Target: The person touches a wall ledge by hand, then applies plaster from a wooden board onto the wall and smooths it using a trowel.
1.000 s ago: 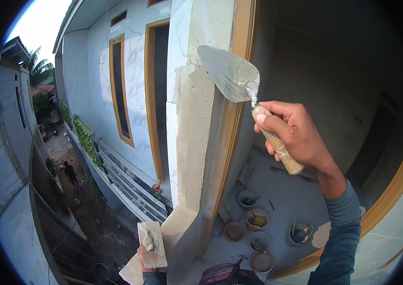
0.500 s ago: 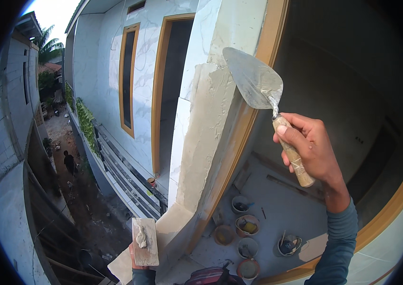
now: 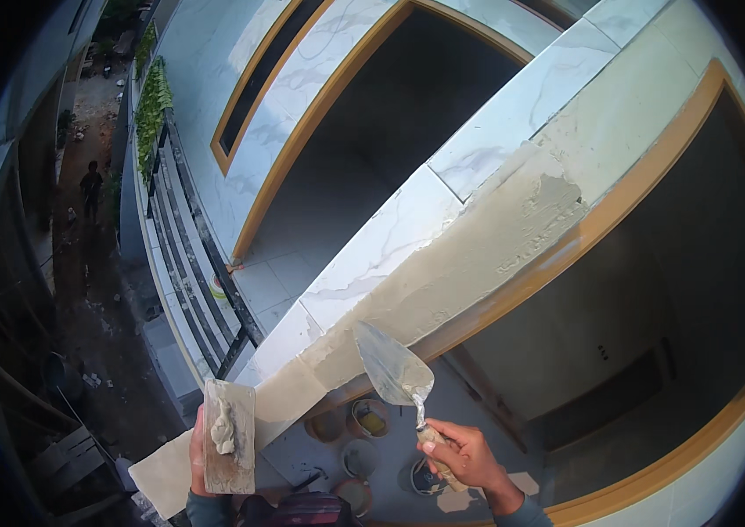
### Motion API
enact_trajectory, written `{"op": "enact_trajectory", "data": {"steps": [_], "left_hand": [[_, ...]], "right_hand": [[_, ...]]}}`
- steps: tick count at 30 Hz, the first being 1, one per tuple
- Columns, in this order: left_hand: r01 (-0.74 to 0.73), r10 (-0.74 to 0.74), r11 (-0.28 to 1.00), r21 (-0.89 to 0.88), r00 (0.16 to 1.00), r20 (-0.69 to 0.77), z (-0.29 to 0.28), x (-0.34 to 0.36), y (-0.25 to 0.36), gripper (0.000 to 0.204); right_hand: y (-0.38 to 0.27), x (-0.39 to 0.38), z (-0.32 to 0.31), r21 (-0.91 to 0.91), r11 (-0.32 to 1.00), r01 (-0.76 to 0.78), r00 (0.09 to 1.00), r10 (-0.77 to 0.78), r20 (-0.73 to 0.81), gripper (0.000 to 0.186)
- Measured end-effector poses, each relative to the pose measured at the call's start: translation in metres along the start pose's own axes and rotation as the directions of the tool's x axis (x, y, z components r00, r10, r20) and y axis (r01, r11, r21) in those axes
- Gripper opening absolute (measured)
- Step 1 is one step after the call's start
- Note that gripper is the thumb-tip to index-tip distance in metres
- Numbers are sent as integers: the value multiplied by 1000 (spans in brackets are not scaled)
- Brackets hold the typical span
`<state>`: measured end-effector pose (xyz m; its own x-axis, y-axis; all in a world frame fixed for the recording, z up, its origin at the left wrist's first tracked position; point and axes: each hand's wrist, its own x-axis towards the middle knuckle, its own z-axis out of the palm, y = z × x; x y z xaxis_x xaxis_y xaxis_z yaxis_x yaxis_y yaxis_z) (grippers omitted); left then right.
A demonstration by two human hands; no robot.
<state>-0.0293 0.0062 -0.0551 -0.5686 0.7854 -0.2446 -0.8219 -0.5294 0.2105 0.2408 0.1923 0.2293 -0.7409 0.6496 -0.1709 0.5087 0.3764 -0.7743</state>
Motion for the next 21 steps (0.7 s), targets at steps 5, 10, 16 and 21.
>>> {"op": "enact_trajectory", "data": {"steps": [5, 10, 16, 21], "left_hand": [[-36, 35, 999, -11, 999, -30, 10, 0, -2, 52], [-3, 4, 1000, 16, 999, -48, 20, 18, 1, 52], [37, -33, 998, 59, 997, -70, 30, 34, 4, 52], [60, -54, 993, 105, 997, -60, 36, 43, 2, 53]], "right_hand": [[29, 6, 37, 155, 988, -20, 995, 5, 102, 42], [41, 15, 59, 93, 995, -44, 993, 33, 117, 41], [29, 18, 51, 103, 994, -25, 999, 21, 39, 40], [-8, 11, 22, -14, 993, 115, 992, -115, -48, 41]]}}
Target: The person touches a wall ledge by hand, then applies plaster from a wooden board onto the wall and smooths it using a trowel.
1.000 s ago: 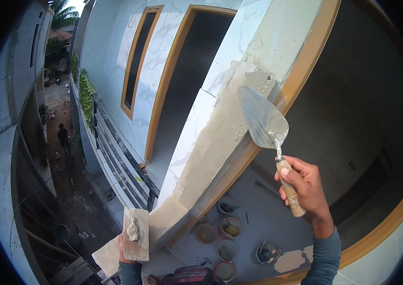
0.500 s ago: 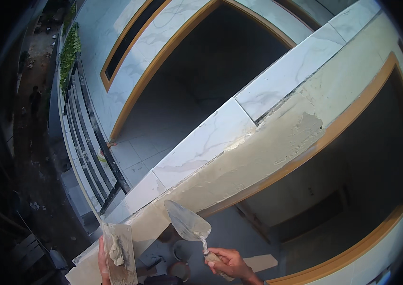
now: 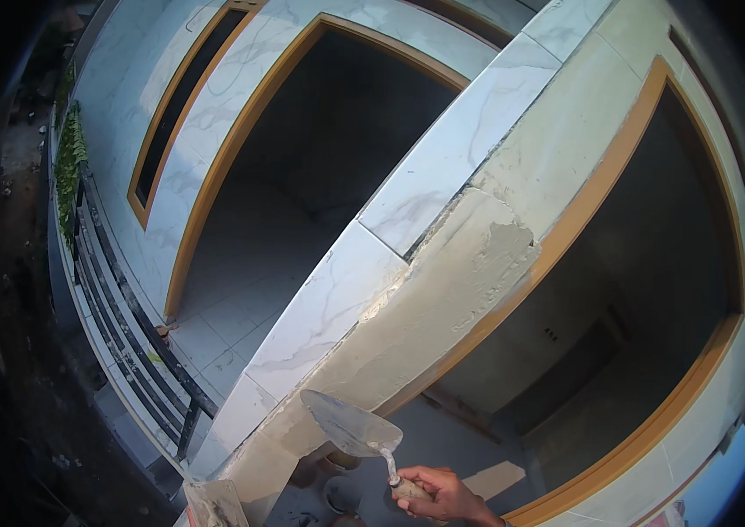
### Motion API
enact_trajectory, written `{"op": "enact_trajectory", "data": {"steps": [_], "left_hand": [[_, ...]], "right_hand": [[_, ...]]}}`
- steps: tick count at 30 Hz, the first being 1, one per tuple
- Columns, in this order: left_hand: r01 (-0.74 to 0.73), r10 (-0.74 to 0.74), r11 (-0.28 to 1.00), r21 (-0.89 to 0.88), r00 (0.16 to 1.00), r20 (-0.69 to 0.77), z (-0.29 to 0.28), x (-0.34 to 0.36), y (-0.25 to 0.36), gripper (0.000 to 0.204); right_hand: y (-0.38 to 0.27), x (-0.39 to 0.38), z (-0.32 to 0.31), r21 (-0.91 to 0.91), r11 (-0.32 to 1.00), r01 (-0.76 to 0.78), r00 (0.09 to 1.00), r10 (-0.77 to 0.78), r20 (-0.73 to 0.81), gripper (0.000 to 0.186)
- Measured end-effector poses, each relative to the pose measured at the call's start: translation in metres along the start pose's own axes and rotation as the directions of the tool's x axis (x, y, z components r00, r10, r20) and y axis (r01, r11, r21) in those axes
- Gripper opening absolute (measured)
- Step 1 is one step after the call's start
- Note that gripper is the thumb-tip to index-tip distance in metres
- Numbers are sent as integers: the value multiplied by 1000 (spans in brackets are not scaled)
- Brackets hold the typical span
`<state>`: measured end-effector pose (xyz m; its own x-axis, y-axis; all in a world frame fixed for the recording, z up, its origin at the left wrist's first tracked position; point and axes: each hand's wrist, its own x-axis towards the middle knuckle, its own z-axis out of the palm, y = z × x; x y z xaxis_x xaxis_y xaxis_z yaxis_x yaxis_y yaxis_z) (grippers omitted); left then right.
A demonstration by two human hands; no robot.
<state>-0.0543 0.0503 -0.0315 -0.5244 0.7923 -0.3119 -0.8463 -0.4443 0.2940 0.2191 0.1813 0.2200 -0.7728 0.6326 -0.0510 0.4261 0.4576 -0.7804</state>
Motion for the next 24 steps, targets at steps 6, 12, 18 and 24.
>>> {"op": "enact_trajectory", "data": {"steps": [6, 12, 18, 24], "left_hand": [[8, -9, 998, 64, 1000, 27, 3, 6, 5, 53], [-4, -2, 992, 124, 999, 49, 9, 12, 10, 54], [-19, 11, 987, 158, 999, 51, 15, 13, 13, 54], [-43, 34, 981, 188, 998, 53, 20, 8, 12, 55]], "right_hand": [[-70, -10, -49, 78, 971, 225, 905, -178, -387, 41], [-120, -1, -97, 141, 952, 271, 863, -176, -473, 38], [-101, -18, -90, 233, 972, -39, 978, 86, -193, 42], [-114, -15, -116, -18, 1000, -6, 966, 1, -257, 42]]}}
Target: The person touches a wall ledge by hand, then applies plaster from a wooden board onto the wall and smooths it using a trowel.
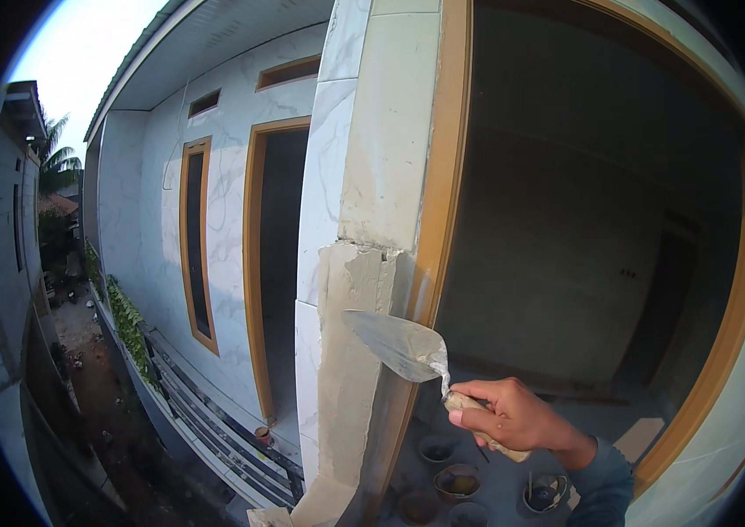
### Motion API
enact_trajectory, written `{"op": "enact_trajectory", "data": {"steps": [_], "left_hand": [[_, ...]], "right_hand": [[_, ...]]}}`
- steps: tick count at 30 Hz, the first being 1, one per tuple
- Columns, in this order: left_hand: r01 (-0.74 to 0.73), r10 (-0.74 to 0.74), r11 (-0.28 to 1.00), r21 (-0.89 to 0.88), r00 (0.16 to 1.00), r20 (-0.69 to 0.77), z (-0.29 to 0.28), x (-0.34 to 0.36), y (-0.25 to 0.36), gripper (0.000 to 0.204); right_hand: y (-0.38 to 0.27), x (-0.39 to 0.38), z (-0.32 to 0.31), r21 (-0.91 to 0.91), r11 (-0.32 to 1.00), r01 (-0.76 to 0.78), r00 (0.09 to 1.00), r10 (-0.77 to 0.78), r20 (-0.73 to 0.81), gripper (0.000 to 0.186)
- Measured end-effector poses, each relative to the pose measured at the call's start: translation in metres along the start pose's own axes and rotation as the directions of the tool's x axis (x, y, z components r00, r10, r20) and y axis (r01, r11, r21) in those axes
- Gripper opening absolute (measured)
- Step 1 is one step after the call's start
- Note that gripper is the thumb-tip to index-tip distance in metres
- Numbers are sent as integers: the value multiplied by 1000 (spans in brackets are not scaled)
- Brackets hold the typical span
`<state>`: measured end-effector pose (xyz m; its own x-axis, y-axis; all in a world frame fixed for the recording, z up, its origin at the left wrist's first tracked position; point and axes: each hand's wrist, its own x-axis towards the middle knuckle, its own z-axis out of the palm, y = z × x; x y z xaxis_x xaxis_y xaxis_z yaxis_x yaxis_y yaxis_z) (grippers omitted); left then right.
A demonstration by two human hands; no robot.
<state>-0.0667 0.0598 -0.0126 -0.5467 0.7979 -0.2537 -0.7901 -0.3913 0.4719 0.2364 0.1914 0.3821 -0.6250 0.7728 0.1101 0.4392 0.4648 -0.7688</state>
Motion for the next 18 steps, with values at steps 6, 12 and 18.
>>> {"op": "enact_trajectory", "data": {"steps": [6, 12, 18], "left_hand": [[-25, 25, 1000, -1, 1000, -4, -2, -8, -1, 55], [-35, 35, 999, -19, 999, 5, -8, -15, -7, 56], [-37, 39, 998, -51, 999, 25, -12, -18, -16, 56]], "right_hand": [[-21, 12, -16, 126, 978, 164, 985, -156, -72, 32], [20, 6, 13, -150, 987, -55, 950, 97, 296, 36], [-3, -23, -18, 34, 946, 321, 946, -319, -58, 41]]}}
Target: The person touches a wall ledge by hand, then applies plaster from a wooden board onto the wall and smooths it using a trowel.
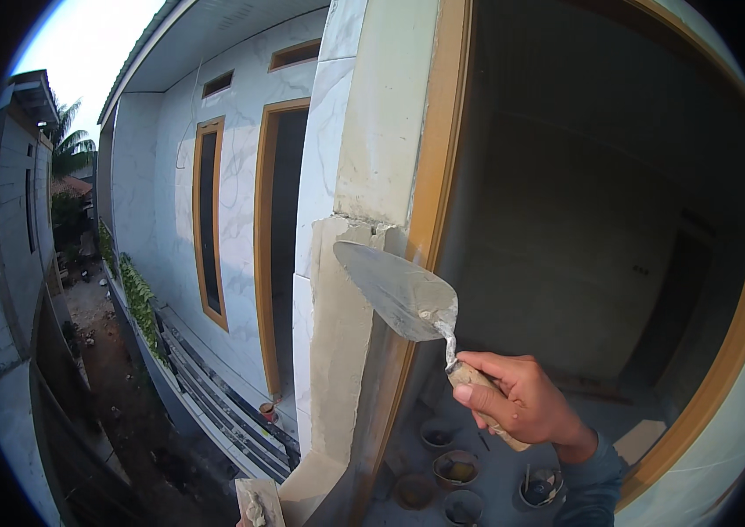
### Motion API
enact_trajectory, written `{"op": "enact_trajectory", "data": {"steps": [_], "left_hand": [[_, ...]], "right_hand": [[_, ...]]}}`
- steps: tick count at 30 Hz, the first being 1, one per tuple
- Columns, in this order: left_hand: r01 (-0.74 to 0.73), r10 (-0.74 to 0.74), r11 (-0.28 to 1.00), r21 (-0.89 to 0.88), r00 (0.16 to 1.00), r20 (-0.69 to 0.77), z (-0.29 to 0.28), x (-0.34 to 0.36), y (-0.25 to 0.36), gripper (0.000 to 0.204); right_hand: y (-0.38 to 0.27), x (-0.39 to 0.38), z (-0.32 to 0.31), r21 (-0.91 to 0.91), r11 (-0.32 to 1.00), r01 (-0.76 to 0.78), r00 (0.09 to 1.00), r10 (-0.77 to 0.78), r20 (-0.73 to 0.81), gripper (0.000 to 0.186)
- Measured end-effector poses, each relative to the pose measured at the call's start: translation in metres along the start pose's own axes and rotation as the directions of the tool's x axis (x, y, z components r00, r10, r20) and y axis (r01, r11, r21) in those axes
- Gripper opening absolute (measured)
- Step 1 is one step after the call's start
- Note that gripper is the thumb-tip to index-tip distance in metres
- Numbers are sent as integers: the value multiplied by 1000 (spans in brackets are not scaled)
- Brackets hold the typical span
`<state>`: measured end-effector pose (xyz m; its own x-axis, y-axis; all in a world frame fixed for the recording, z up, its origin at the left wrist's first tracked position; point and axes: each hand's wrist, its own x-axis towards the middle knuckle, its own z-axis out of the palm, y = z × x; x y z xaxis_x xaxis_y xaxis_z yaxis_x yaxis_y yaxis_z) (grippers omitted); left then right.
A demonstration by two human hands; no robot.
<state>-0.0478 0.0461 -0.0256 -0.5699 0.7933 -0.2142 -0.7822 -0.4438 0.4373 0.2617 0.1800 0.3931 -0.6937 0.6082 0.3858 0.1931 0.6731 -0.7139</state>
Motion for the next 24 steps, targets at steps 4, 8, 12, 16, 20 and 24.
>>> {"op": "enact_trajectory", "data": {"steps": [4, 8, 12, 16, 20, 24], "left_hand": [[-17, 19, 998, -61, 999, 40, -6, -11, 1, 57], [-38, 68, 978, -203, 987, 146, -19, -27, -1, 57], [2, 153, 902, -432, 934, 322, -17, -28, -7, 56], [2, 129, 919, -395, 943, 306, 12, -17, 2, 55], [-9, 121, 939, -343, 944, 306, 40, -20, 12, 53], [63, 75, 923, -379, 937, 340, 57, -28, 11, 51]], "right_hand": [[-36, 11, -21, -32, 999, 8, 978, -15, -207, 39], [-19, 1, 0, 71, 997, 4, 995, 3, -97, 40], [51, -15, 51, -273, 878, 393, 899, -304, 316, 37], [107, -41, 99, -323, 653, 685, 709, -495, 503, 36], [134, -55, 108, -288, 682, 673, 722, -520, 456, 34], [150, -60, 109, -355, 610, 709, 700, -543, 464, 35]]}}
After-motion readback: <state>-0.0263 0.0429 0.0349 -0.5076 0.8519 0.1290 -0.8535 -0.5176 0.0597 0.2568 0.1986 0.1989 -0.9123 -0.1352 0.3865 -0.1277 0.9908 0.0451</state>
